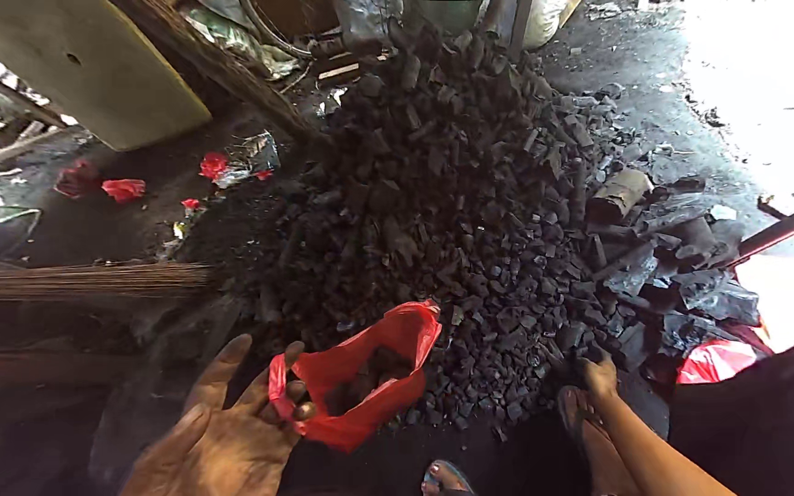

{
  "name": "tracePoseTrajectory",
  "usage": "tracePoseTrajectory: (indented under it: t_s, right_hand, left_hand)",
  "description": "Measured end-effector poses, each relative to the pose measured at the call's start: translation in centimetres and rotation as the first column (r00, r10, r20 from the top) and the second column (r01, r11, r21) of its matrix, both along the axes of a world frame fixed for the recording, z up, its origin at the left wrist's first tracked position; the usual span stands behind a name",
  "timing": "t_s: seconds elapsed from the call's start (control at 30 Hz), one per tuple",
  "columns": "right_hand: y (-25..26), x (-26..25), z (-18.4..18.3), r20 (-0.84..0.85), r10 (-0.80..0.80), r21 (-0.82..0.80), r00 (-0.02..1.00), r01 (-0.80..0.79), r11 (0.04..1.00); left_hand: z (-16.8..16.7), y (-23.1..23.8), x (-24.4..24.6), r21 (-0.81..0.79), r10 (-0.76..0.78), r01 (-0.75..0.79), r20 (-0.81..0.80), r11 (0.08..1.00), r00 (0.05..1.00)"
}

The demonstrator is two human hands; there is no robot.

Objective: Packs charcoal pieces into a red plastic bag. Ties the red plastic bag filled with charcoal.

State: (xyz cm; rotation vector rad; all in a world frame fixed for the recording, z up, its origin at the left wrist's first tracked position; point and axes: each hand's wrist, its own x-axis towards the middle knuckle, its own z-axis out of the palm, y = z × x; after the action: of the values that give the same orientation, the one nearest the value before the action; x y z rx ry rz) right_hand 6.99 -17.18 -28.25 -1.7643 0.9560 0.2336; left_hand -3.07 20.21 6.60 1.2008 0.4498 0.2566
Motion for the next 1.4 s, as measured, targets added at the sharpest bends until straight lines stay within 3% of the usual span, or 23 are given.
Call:
tracePoseTrajectory:
  t_s: [0.13, 0.2, 0.33, 0.57, 0.83, 0.93, 1.07, 1.17, 1.23, 1.3, 1.4]
  right_hand:
    - [2.4, 1.0, 0.9, 0.081, -0.132, 0.067, 0.988, 0.127, 0.99]
    - [2.7, 1.8, 1.2, 0.036, -0.171, 0.037, 0.985, 0.17, 0.985]
    - [2.8, 4.4, 1.8, -0.174, -0.059, -0.059, 0.983, 0.049, 0.997]
    - [2.9, 2.6, 0.1, 0.066, -0.036, -0.038, 0.997, 0.038, 0.999]
    - [3.0, 5.6, 1.0, -0.152, 0.17, -0.031, 0.974, -0.176, 0.984]
    - [2.7, 5.9, 0.4, -0.088, 0.083, 0.004, 0.993, -0.083, 0.997]
    - [3.4, 5.0, 0.2, 0.127, -0.161, 0.225, 0.979, 0.13, 0.966]
    - [5.6, 4.2, 2.9, 0.24, -0.266, 0.529, 0.934, 0.105, 0.842]
    - [7.3, 4.0, 5.7, 0.314, -0.237, 0.668, 0.919, -0.037, 0.743]
    - [9.2, 3.9, 9.6, 0.405, -0.195, 0.784, 0.893, -0.229, 0.577]
    - [12.2, 4.0, 15.9, 0.551, -0.102, 0.823, 0.828, -0.519, 0.232]
  left_hand:
    - [-0.5, 0.0, 0.3, -0.008, -0.011, 0.011, 0.026, 1.0, 1.0]
    - [-0.3, -0.1, 0.2, -0.021, 0.006, -0.005, 0.045, 1.0, 0.999]
    - [0.0, -0.1, -0.3, -0.023, -0.001, 0.003, 0.097, 1.0, 0.995]
    - [-0.2, -0.5, 0.2, -0.03, 0.037, -0.036, 0.023, 0.999, 0.999]
    - [-0.8, -0.2, 0.0, -0.01, 0.065, -0.064, 0.026, 0.998, 0.998]
    - [-1.1, -0.2, 0.0, 0.014, 0.106, -0.107, 0.015, 0.994, 0.994]
    - [-1.5, -0.3, 0.2, -0.019, 0.141, -0.14, 0.062, 0.99, 0.988]
    - [-1.9, -0.5, 0.5, -0.044, 0.123, -0.119, 0.098, 0.992, 0.988]
    - [-2.1, -1.0, 0.7, -0.014, 0.102, -0.101, 0.116, 0.995, 0.988]
    - [-2.4, -1.5, 0.9, 0.028, 0.057, -0.061, 0.125, 0.998, 0.99]
    - [-2.5, -2.4, 1.1, 0.052, -0.028, 0.023, 0.089, 0.998, 0.996]
